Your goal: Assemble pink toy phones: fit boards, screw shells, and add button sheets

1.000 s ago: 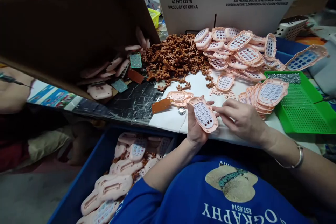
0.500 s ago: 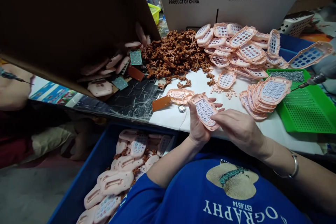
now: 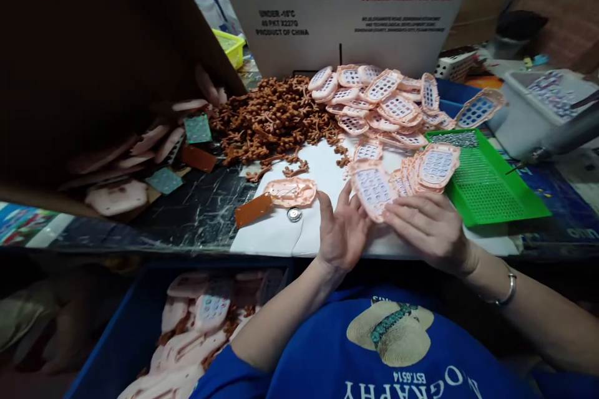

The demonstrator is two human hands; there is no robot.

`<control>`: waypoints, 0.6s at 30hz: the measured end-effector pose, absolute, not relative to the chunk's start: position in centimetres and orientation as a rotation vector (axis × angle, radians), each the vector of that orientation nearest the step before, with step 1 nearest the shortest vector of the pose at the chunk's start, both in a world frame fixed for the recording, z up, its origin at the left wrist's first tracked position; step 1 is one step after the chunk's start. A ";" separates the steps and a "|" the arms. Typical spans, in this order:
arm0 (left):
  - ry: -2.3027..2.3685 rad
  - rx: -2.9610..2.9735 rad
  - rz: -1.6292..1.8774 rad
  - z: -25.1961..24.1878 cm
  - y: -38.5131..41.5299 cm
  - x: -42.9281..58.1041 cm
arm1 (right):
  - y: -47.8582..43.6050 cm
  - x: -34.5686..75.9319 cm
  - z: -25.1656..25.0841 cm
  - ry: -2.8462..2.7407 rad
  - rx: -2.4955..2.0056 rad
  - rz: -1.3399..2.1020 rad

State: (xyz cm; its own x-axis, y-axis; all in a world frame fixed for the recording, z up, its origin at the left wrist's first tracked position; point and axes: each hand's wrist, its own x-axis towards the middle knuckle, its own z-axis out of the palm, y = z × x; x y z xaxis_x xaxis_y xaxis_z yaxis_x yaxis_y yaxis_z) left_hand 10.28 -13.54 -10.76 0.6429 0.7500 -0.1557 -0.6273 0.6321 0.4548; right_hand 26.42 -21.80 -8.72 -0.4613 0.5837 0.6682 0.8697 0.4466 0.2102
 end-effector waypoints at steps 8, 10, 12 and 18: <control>0.425 0.495 0.785 -11.4 -13.4 10.9 | -21.5 33.1 -7.8 -2.106 -2.015 -0.932; 0.443 0.509 0.777 -11.6 -13.3 10.9 | -21.0 33.3 -8.2 -2.133 -2.034 -0.874; 0.457 0.522 0.767 -11.6 -13.2 11.0 | -20.8 33.2 -8.6 -2.138 -1.993 -0.853; 0.495 0.589 0.732 -11.4 -12.6 11.3 | -24.5 32.5 -7.2 -1.943 -1.609 -0.753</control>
